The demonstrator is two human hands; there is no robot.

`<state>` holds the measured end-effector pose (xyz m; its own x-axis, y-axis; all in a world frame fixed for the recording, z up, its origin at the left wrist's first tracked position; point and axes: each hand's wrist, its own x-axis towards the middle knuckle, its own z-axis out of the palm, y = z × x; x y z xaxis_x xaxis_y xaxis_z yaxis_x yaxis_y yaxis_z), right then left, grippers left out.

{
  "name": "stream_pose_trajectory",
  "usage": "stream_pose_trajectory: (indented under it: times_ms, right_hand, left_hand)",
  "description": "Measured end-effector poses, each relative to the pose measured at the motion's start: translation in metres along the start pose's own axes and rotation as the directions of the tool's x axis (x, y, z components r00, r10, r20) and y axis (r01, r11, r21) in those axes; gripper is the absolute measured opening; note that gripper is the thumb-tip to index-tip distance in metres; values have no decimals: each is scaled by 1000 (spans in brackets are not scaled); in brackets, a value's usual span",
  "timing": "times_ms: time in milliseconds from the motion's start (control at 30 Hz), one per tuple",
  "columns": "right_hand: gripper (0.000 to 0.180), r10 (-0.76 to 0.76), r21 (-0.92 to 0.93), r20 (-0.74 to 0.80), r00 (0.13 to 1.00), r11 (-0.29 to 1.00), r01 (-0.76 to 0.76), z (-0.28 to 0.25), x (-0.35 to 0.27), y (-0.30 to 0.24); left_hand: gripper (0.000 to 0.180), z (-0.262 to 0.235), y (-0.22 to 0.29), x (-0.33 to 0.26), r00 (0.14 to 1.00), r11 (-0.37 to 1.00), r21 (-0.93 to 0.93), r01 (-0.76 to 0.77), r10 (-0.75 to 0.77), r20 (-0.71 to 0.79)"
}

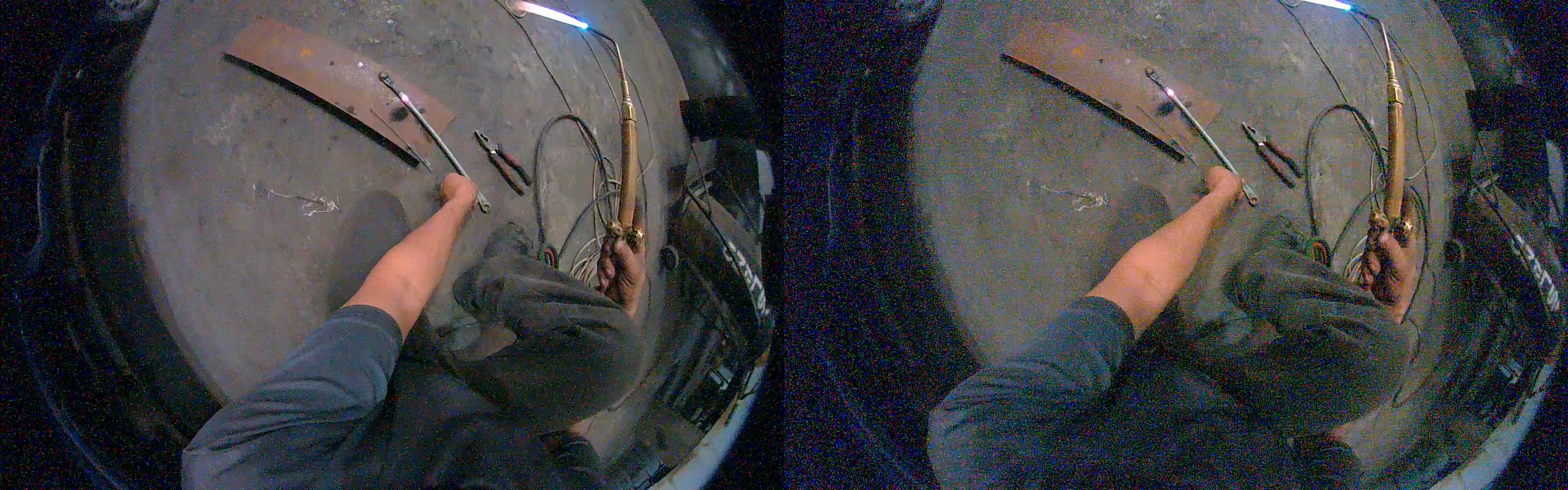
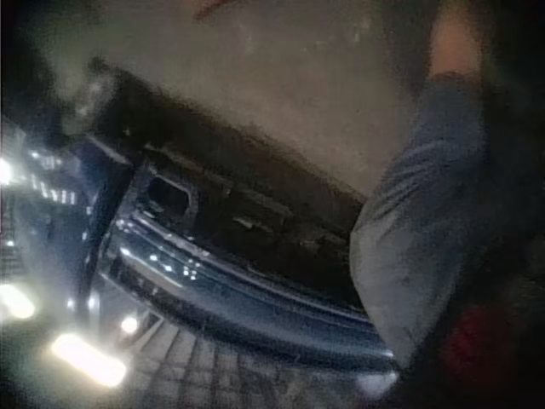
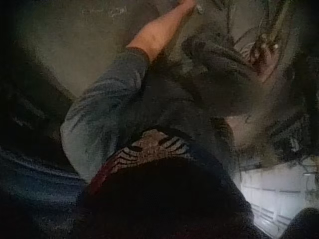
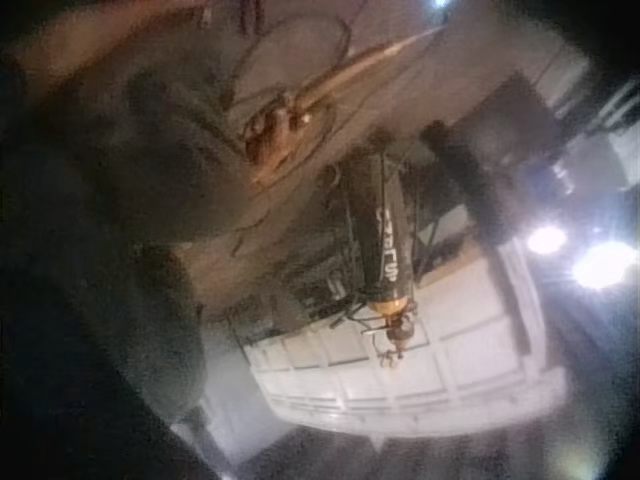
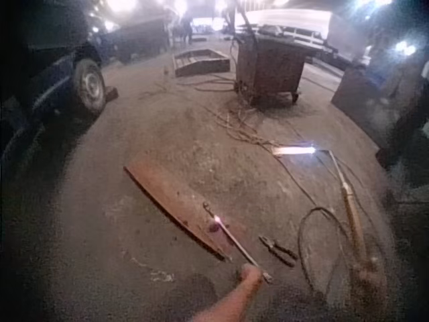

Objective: The person sits on the floor and uses a welding torch to heat and fuse small metal pieces onto a curved metal plate. They repeatedly pick up small metal bits, apply the torch flame to the plate, and add the bits to the molten area.

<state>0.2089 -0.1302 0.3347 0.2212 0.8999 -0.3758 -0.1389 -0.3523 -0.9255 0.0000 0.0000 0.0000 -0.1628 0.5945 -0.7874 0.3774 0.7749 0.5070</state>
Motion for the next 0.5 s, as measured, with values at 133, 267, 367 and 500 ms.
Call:
stream_pose_trajectory:
  times_ms: [133, 267, 367, 500]
  right_hand:
    - [76, -46, -19, -8, 999, 999, 46, -5, 0, -7]
    - [65, -24, -38, -13, 1000, 999, 23, 22, -10, -9]
    - [62, -67, -58, -65, 996, 996, 63, 4, -26, -11]
    - [64, 44, -54, 11, 999, 998, -44, 13, -21, -9]
  left_hand:
    - [16, 9, 8, -8, 1000, 995, -103, -3, 3, -2]
    - [16, 8, -39, -6, 996, 997, -49, 58, -61, -64]
    - [18, 29, -14, -68, 997, 999, 26, -44, 46, -67]
    - [19, 15, -38, -54, 998, 997, -69, 31, -34, -44]
